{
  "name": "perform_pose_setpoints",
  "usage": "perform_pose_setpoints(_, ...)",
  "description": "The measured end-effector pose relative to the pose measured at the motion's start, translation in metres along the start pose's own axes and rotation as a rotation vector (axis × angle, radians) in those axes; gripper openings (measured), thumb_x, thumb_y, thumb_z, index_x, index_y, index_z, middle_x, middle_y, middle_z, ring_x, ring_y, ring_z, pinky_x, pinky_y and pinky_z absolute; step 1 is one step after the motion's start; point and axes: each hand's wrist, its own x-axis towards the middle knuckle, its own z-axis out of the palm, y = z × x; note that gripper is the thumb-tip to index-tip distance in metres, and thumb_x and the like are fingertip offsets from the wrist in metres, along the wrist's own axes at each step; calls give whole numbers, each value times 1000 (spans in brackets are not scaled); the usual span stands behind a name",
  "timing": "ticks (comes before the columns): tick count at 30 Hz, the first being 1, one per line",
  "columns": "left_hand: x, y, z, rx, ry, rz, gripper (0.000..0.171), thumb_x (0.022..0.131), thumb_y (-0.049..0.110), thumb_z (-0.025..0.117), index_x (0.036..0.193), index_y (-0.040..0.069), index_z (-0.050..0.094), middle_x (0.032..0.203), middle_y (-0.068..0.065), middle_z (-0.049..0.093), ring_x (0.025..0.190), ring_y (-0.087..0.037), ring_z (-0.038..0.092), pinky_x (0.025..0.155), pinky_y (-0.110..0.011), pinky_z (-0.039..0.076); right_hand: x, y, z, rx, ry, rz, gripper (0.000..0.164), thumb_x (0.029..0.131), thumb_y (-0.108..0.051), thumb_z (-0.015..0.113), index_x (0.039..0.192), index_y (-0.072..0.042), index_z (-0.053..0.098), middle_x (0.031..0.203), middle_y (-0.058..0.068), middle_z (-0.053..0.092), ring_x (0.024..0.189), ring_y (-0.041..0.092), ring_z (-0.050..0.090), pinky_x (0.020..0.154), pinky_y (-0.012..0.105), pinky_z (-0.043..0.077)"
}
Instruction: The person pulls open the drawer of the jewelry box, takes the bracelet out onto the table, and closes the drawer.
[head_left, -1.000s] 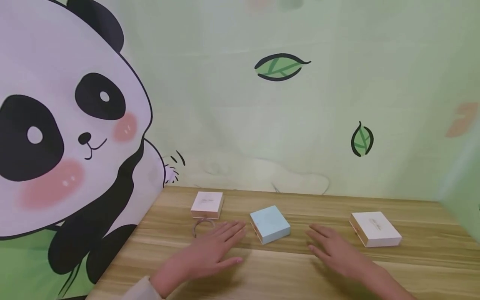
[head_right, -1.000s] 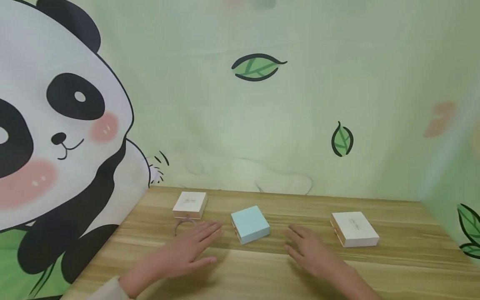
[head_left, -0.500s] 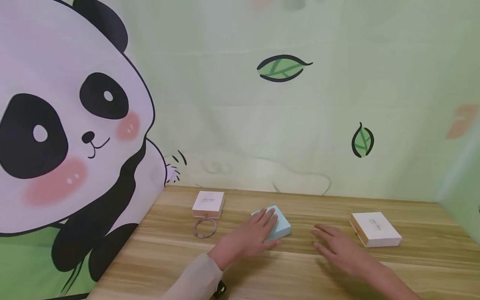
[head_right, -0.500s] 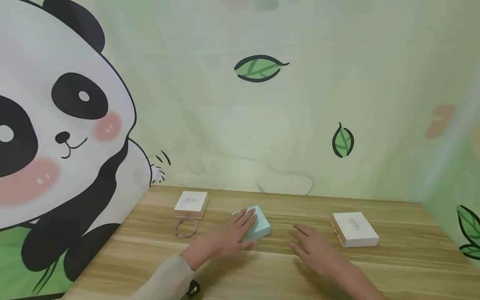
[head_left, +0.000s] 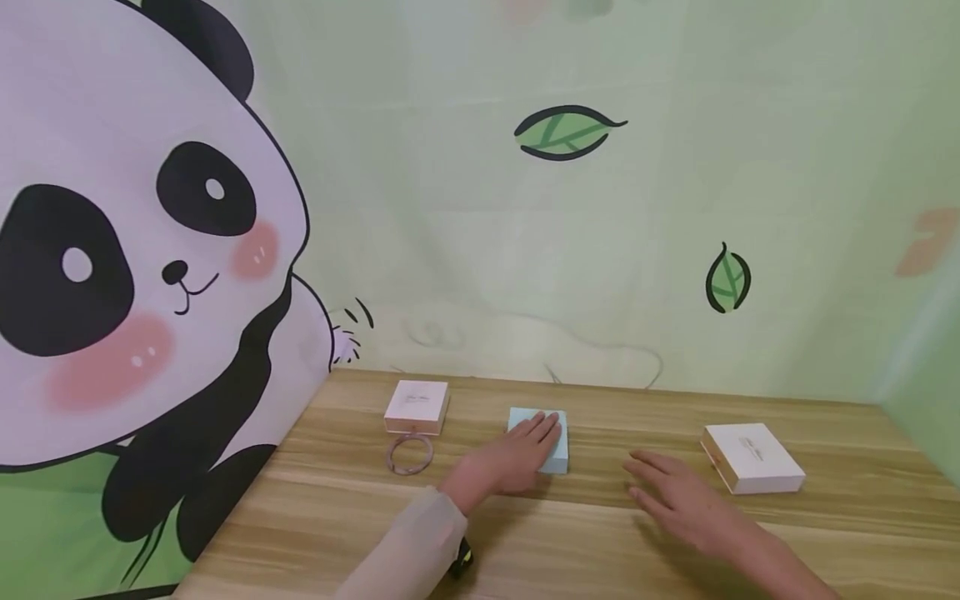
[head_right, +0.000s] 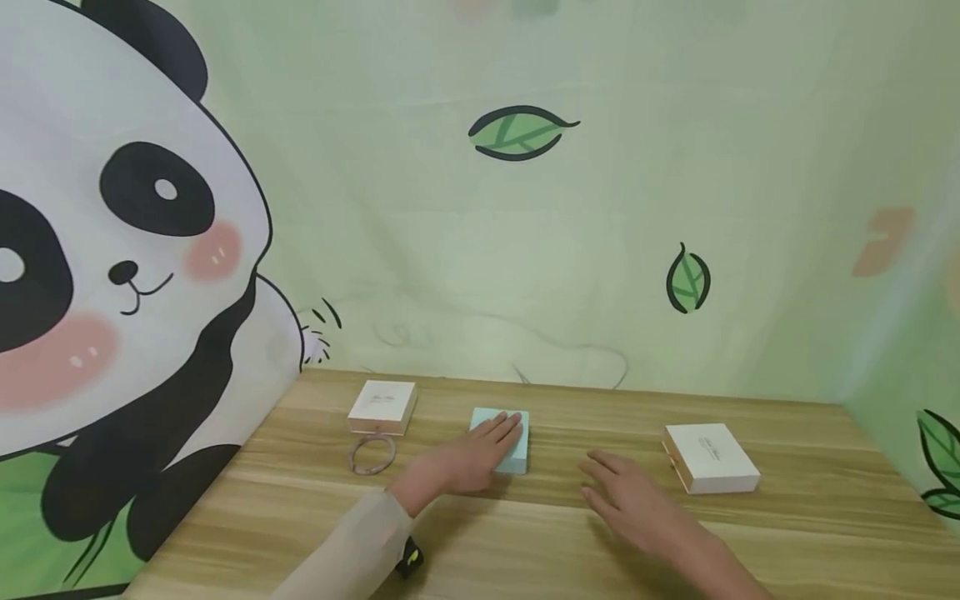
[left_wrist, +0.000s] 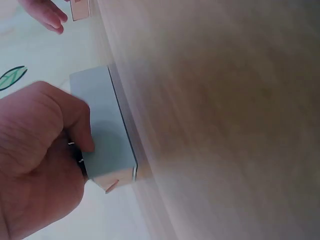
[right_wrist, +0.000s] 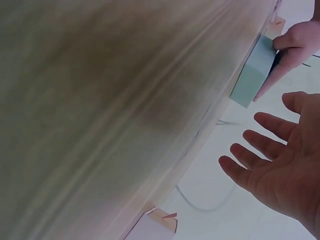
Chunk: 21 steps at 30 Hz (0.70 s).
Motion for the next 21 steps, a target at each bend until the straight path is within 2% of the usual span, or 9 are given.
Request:
perform_pose_setpoints(4,3,-2,1,49,18,8,61,106,5,42,163,6,19,170,-9,15,156,-25,15,124,-34,21,2,-1,-2,1,8,-12,40,102,-22,62,134,2,63,141,25,57,127,46,55,102,61,45)
perform_pose_setpoints(6,5,-2,4,42,32,-7,62,106,7,44,163,8,21,170,-9,17,156,-26,17,124,-35,22,2,-1,-2,-3,10,-17,40,101,-21,62,134,2,63,141,25,57,126,46,56,102,61,46)
perform_pose_setpoints(8,6,0,5,5,39,-39,64,105,14,49,163,8,21,170,-10,16,156,-29,16,124,-37,21,2,-1,-2,-7,11,-21,40,101,-21,62,134,2,63,141,25,57,126,46,56,102,61,46)
perform_pose_setpoints(11,10,7,8,-76,40,-118,71,105,35,52,163,9,20,170,-12,14,156,-33,12,125,-41,18,1,0,-1,-9,8,-25,40,101,-22,62,134,1,64,140,24,58,126,44,56,102,60,46)
perform_pose_setpoints(15,18,19,7,-125,43,-223,81,104,56,46,163,8,19,170,-12,13,156,-33,11,125,-43,18,1,0,0,5,-4,-21,39,102,-22,62,134,0,64,141,22,58,127,43,56,102,60,46)
perform_pose_setpoints(17,22,23,6,-123,44,-256,81,104,58,43,163,7,19,170,-12,15,156,-33,13,125,-42,19,2,-1,0,10,-7,-23,39,102,-23,61,134,0,64,140,22,58,127,43,56,102,60,46)
perform_pose_setpoints(21,26,27,2,-105,31,-276,72,108,48,41,162,6,20,169,-13,16,156,-33,14,125,-43,19,5,-4,-1,15,-3,-26,39,102,-24,61,134,0,64,140,23,58,127,43,56,102,60,45)
